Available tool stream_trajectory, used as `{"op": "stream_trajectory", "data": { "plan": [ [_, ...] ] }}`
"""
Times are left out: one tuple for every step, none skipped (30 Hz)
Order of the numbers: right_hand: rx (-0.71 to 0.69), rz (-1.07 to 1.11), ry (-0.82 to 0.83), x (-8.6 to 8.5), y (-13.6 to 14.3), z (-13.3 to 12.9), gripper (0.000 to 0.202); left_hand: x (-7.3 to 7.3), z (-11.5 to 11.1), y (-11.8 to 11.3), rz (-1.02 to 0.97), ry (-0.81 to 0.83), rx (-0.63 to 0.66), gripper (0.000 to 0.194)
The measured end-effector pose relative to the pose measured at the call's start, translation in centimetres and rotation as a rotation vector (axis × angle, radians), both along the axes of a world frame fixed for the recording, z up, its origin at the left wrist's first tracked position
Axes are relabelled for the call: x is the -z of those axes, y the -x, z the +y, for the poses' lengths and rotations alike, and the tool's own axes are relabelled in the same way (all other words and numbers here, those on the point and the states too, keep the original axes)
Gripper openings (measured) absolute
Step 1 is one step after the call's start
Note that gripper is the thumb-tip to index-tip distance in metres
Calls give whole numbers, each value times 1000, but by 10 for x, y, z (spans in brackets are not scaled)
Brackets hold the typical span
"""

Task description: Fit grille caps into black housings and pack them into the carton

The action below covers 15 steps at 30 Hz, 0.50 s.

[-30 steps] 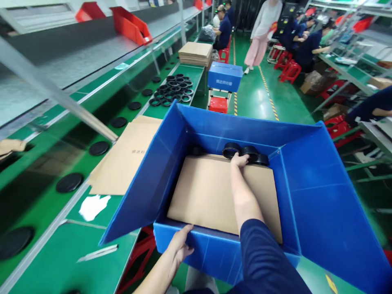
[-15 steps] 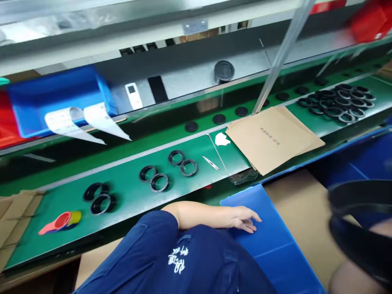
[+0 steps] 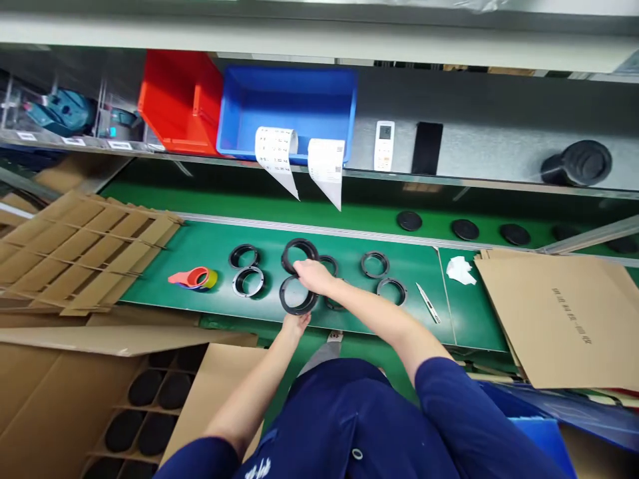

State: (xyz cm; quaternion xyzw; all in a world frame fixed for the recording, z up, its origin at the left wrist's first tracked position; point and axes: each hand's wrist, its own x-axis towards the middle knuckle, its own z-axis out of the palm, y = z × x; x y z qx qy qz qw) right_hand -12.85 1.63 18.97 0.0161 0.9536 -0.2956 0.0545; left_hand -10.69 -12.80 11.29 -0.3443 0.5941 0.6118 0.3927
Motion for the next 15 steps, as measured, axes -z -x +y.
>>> {"op": "stream_trajectory", "data": {
  "plan": [
    [-18, -10, 4, 10, 22, -14, 18, 4, -15, 10, 8, 54, -43, 11],
    [-27, -28, 2, 19, 38, -24, 19, 7, -27, 17, 15, 92, -74, 7],
    [-23, -51, -4, 28, 50, -29, 19, 9, -37, 21, 20, 117, -89, 7],
    [-10, -74, -14, 35, 58, -31, 18, 10, -44, 23, 25, 133, -91, 8],
    [9, -98, -26, 41, 62, -30, 15, 10, -48, 23, 30, 146, -84, 9],
    [28, -121, -39, 45, 64, -28, 13, 10, -51, 23, 39, 161, -70, 9],
    [47, -143, -50, 47, 65, -26, 10, 9, -52, 23, 51, 181, -49, 9],
    [70, -168, -53, 48, 65, -24, 8, 7, -51, 23, 69, 202, -23, 10],
    [83, -183, -53, 48, 64, -22, 7, 4, -49, 23, 93, 221, 12, 11],
    [79, -181, -55, 47, 64, -21, 9, 1, -46, 24, 125, 233, 52, 11],
    [80, -162, -56, 47, 63, -19, 13, -1, -40, 25, 173, 244, 97, 12],
    [21, -94, -85, 47, 61, -15, 20, -4, -32, 25, 246, 252, 152, 14],
    [-22, -11, -126, 46, 56, -7, 26, -7, -21, 25, 356, 253, 218, 20],
    [-23, 76, -132, 43, 48, 5, 31, -11, -6, 24, 508, 232, 297, 29],
    [-12, 141, -122, 38, 33, 21, 34, -16, 11, 19, 692, 182, 385, 40]
  ]
}}
